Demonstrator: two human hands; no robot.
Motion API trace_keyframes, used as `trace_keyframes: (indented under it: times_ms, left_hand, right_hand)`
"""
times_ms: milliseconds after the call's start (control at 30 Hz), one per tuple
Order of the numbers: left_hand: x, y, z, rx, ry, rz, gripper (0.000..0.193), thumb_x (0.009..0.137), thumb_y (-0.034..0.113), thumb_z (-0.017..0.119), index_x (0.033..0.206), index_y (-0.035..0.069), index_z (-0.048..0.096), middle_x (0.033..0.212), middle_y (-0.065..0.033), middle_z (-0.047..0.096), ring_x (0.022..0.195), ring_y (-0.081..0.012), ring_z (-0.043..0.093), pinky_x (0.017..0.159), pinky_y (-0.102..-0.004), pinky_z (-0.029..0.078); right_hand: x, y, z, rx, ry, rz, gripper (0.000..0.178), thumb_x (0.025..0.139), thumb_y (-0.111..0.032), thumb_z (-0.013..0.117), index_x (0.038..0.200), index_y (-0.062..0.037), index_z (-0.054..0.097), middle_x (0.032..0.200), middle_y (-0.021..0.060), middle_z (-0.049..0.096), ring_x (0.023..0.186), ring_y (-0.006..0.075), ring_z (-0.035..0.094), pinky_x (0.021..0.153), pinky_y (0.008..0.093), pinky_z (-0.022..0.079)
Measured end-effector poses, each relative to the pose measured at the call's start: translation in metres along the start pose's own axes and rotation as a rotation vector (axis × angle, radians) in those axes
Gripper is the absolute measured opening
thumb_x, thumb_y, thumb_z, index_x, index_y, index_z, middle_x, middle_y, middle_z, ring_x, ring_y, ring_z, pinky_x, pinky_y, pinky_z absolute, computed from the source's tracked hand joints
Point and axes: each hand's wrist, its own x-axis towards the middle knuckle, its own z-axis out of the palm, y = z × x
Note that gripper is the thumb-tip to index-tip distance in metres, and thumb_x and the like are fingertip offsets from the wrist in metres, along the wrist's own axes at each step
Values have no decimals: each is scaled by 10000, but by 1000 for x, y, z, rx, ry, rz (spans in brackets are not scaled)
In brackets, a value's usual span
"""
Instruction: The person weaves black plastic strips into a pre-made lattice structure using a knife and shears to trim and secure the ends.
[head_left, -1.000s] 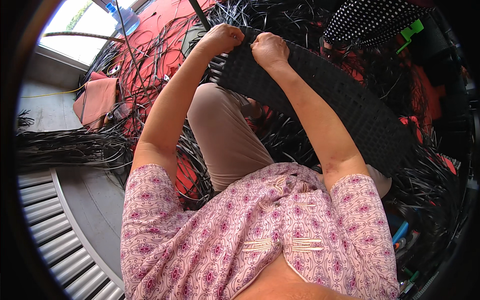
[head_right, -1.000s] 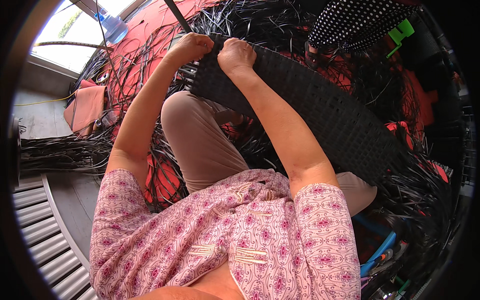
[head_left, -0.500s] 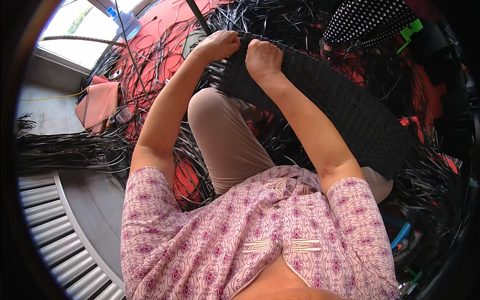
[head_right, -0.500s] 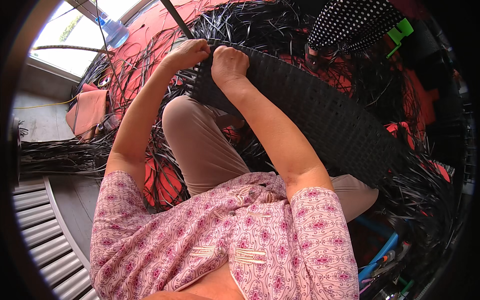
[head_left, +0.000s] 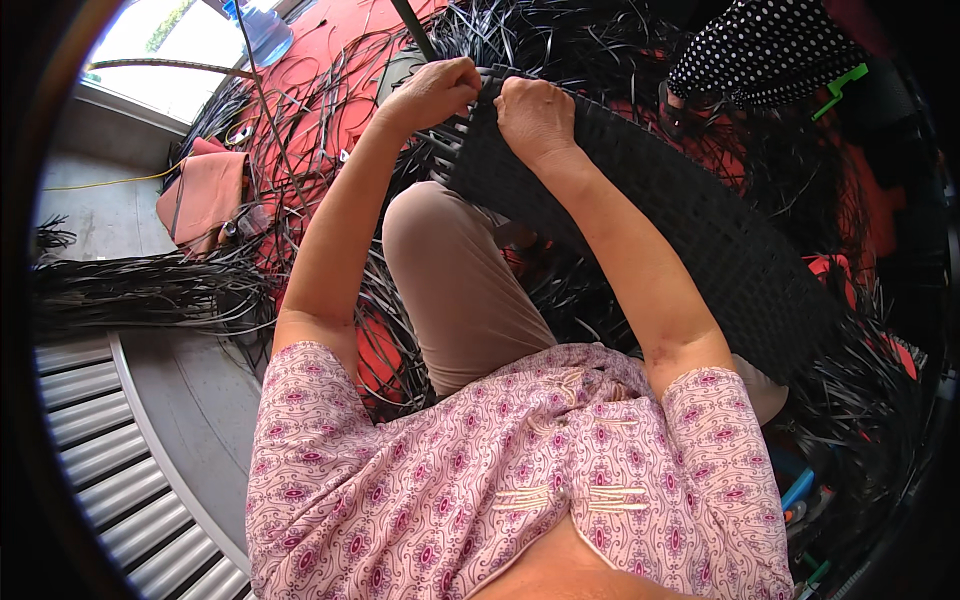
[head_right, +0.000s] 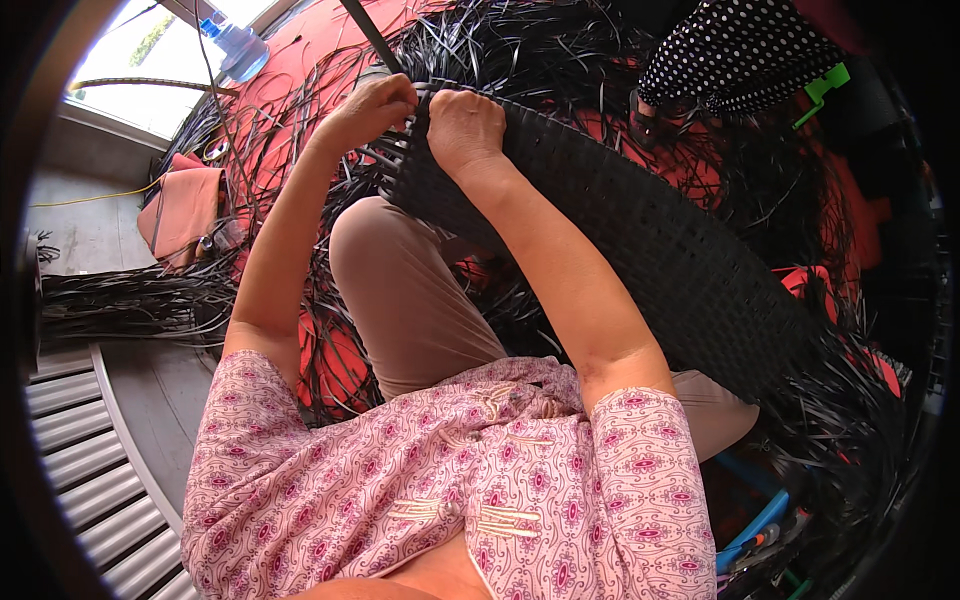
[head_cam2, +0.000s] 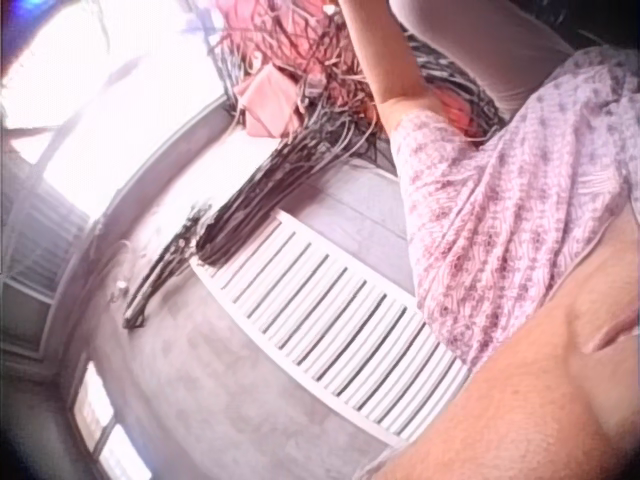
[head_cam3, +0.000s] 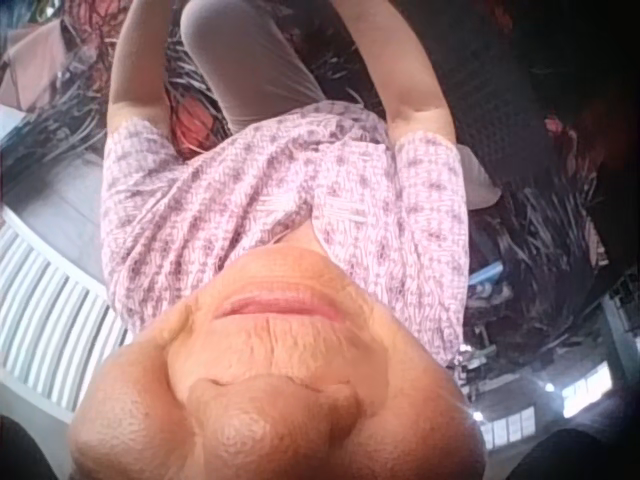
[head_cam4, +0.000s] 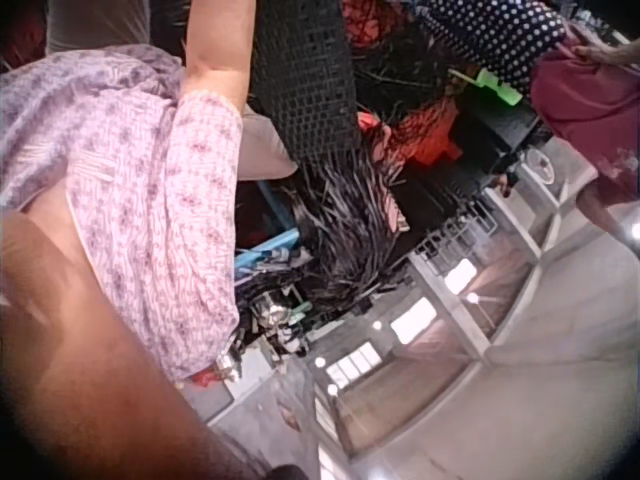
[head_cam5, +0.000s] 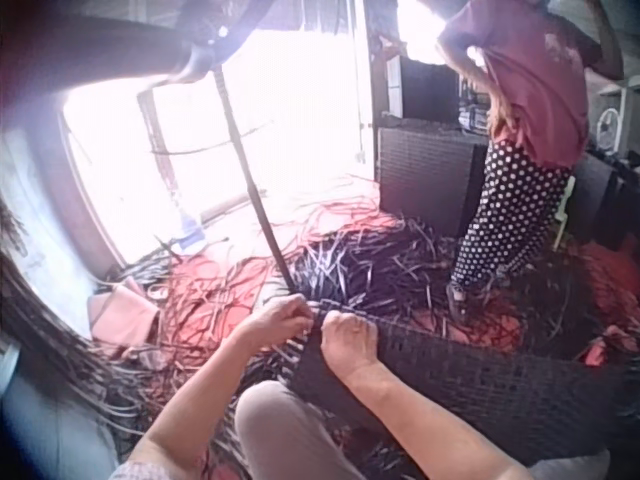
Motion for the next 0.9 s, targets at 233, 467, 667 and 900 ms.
trace_keyframes:
  times_ms: [233,467,667,900]
  left_hand:
    - [-2,-2,24,-194,246,25,196,816,100,779,1002,57,733,786,-6,667,721,-82,611,680,-249,516]
    - [-3,-15,10,-660,383,-118,236,840,21,739,1076,26,733,814,33,659,669,-47,566,625,-196,456]
    - [3,-68,7,-991,541,-290,311,863,-26,698,1172,-36,661,895,-94,701,632,-87,563,551,-204,443]
    - [0,-67,22,-1055,575,-332,315,872,97,773,1165,20,686,740,-6,625,616,-101,566,577,-241,473]
  right_hand:
    - [-2,-1,5,10,38,33,196,887,-240,638,821,-64,695,782,158,721,762,341,730,697,447,583]
    - [-27,2,7,166,258,-94,267,854,-264,697,972,-29,649,976,145,650,922,299,655,794,408,542]
    - [-92,36,-6,92,332,-293,404,784,-154,759,1150,-59,616,1191,84,585,1111,244,577,969,384,432]
    - [-145,60,-41,-89,266,-110,594,787,-257,773,1298,-9,598,1323,127,552,1233,304,492,1027,462,365]
